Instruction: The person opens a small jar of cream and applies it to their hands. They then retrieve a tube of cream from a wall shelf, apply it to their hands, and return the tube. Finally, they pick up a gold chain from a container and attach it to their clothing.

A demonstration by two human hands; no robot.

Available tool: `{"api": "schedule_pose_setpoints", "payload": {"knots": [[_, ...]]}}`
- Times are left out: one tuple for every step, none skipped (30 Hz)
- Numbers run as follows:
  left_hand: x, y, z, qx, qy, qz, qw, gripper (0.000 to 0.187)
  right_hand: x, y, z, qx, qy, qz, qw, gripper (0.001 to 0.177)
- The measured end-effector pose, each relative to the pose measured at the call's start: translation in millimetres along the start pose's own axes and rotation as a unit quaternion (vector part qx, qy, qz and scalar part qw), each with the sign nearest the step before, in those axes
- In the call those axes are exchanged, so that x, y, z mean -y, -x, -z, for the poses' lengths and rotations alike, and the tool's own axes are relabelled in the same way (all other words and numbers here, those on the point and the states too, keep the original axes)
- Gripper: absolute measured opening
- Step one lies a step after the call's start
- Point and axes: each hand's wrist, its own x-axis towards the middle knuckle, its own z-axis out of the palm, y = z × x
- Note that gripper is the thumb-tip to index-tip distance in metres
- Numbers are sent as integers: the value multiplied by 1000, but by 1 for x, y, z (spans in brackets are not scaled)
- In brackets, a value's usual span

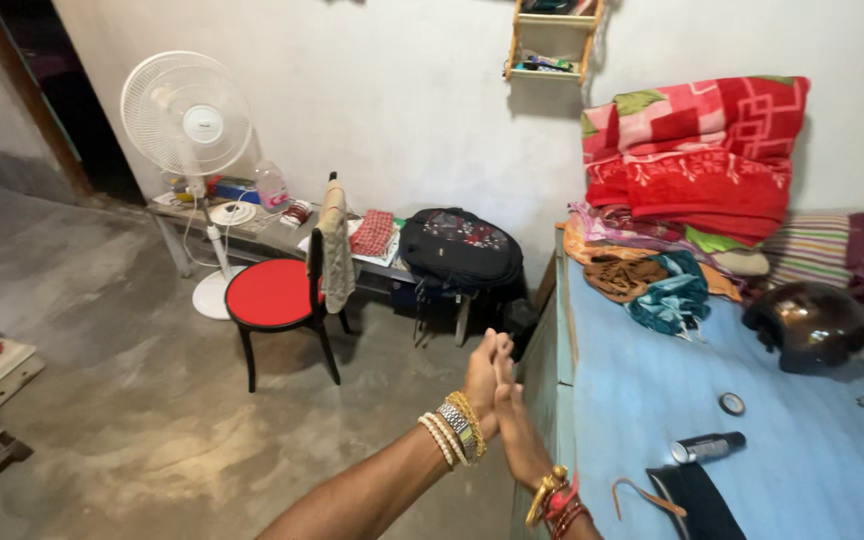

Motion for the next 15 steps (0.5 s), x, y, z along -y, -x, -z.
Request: {"api": "schedule_pose_setpoints", "payload": {"knots": [[0, 0, 6, 35, -2, -15, 999, 68, -8, -19, 1, -3, 5, -21, 1000, 93], [-1, 1, 14, 70, -4, -30, 997, 67, -18, -38, 0, -6, 9, -42, 999, 93], [-9, 1, 20, 106, -8, -46, 993, 66, -28, -55, -2, -10, 14, -63, 998, 93], [-19, 3, 28, 96, -31, -40, 994, 66, -39, -69, -6, -4, 12, -117, 993, 93], [-30, 7, 39, 86, -56, -34, 994, 66, -51, -84, -11, 1, 8, -169, 986, 93], [-45, 10, 52, 76, -81, -27, 993, 66, -63, -99, -17, 6, 5, -221, 975, 95], [-65, 10, 64, 55, -99, -22, 993, 61, -75, -116, -22, -13, -5, -189, 982, 93], [-83, 11, 78, 33, -116, -17, 993, 57, -86, -131, -27, -32, -16, -156, 987, 91], [-100, 12, 94, 10, -132, -8, 991, 53, -98, -144, -31, -51, -26, -127, 990, 90], [-120, 11, 112, -10, -150, -7, 989, 53, -109, -159, -35, -51, -64, -140, 987, 88], [-142, 7, 130, -28, -167, -7, 986, 53, -118, -178, -36, -52, -101, -151, 982, 87], [-162, 3, 148, -46, -184, -8, 982, 53, -126, -197, -35, -53, -137, -163, 976, 85], [-179, -1, 166, -63, -174, -19, 983, 54, -130, -213, -31, -67, -163, -170, 970, 83], [-194, -7, 183, -81, -163, -30, 983, 55, -132, -228, -26, -80, -189, -177, 962, 80], [-211, -14, 199, -99, -154, -40, 982, 55, -132, -245, -23, -95, -217, -185, 954, 78]]}}
